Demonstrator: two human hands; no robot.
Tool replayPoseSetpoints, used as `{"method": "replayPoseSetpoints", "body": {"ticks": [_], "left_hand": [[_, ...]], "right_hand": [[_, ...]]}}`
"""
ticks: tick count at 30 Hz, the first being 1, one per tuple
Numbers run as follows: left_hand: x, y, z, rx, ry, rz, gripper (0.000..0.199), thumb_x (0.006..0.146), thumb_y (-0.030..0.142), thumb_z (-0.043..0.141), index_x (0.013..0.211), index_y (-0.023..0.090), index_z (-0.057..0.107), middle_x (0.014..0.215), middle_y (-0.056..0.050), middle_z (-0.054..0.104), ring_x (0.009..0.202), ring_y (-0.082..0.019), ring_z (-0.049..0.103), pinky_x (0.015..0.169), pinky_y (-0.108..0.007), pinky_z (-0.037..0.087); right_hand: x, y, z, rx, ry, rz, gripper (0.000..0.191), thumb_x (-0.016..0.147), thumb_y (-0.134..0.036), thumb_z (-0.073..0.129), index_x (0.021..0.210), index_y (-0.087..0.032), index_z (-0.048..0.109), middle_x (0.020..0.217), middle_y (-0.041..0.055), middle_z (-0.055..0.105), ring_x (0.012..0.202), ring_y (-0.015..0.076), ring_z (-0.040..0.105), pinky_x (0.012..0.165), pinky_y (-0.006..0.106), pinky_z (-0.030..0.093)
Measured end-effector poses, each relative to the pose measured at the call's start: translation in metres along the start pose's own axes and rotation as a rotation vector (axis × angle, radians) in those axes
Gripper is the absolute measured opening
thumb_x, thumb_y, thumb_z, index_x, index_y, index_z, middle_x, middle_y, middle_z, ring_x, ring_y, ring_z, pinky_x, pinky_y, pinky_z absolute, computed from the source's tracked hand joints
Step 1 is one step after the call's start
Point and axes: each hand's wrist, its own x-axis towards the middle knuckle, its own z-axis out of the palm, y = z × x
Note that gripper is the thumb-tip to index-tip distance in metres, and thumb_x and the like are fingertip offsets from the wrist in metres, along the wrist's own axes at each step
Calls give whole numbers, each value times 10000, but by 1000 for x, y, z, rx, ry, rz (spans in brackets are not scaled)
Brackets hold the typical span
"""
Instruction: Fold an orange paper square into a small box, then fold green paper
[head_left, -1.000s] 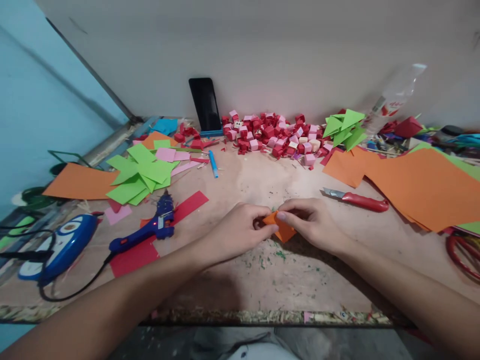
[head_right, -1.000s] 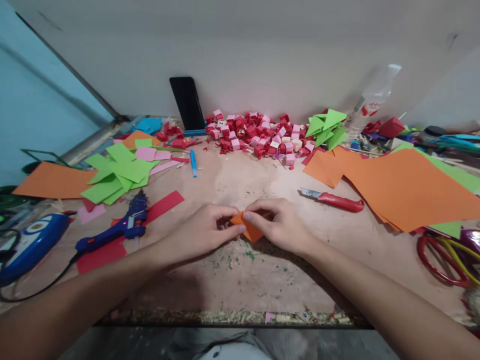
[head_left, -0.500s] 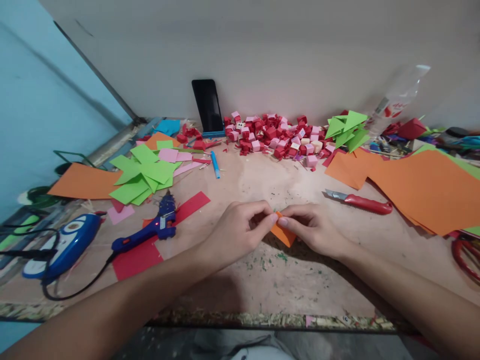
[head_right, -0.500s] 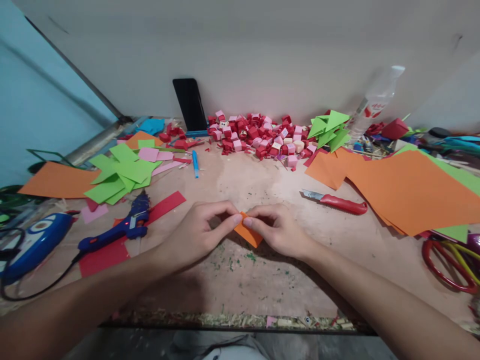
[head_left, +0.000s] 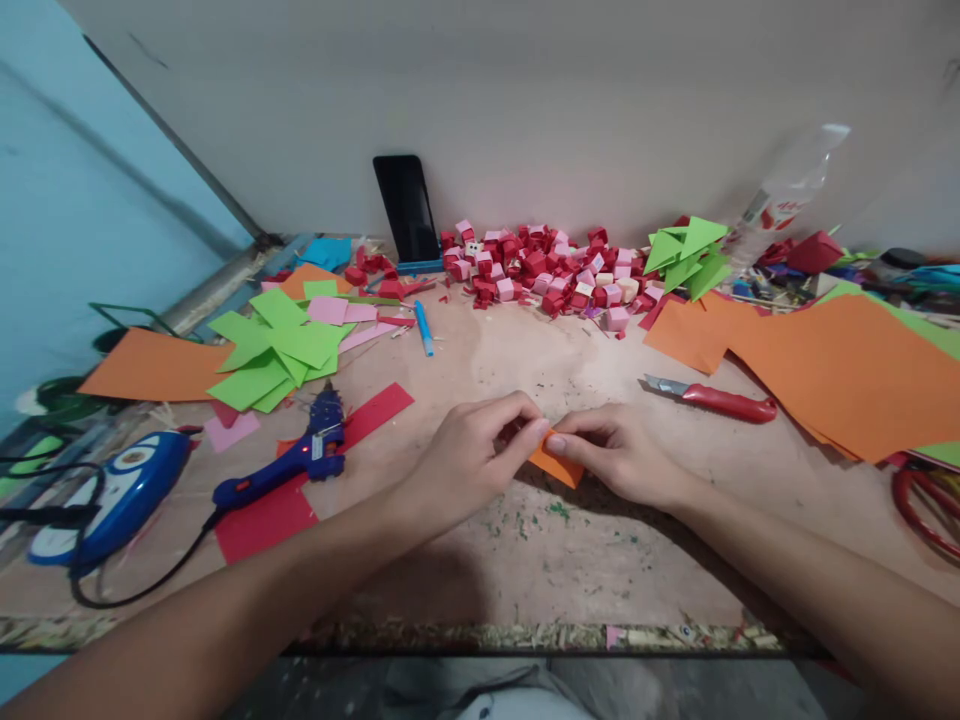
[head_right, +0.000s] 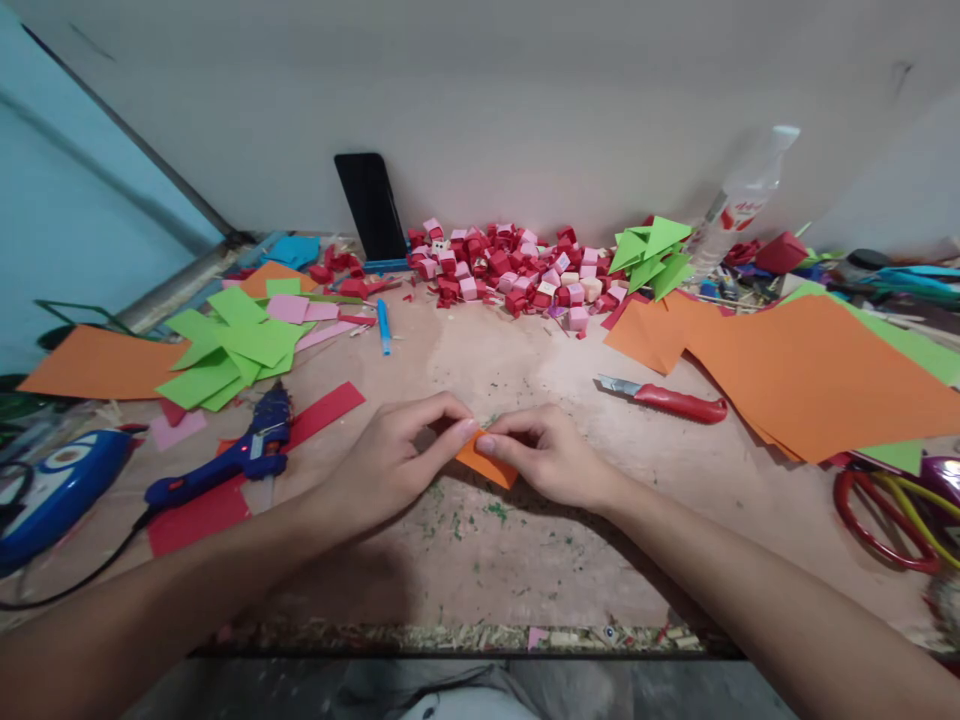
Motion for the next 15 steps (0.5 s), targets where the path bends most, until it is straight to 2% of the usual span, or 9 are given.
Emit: {"method": "replayPoseSetpoints", "body": {"ticks": [5,10,15], "left_hand": [[2,-2,0,25,-44,-11,199,1052,293,556,959,194,701,871,1,728,801,-153,658,745,-281,476],[-3,-2,0,89,-19,103,198,1057,239,545,963,193,714,908,-6,745,822,-147,665,764,-274,476],[-7,0,-1,94,11,198,186,1056,207,557,969,173,717,881,-2,747,773,-122,661,727,-251,471]], "right_hand": [[0,0,0,-24,11,-35,368,987,-461,661,816,-147,749,653,-13,575,599,113,460,556,253,370],[0,-3,0,-45,-6,-20,304,983,-404,662,865,-144,766,718,11,657,640,125,526,598,259,419],[0,-1,-1,2,-80,3,353,973,-453,681,809,-147,745,645,-2,608,577,112,476,528,253,364]]}}
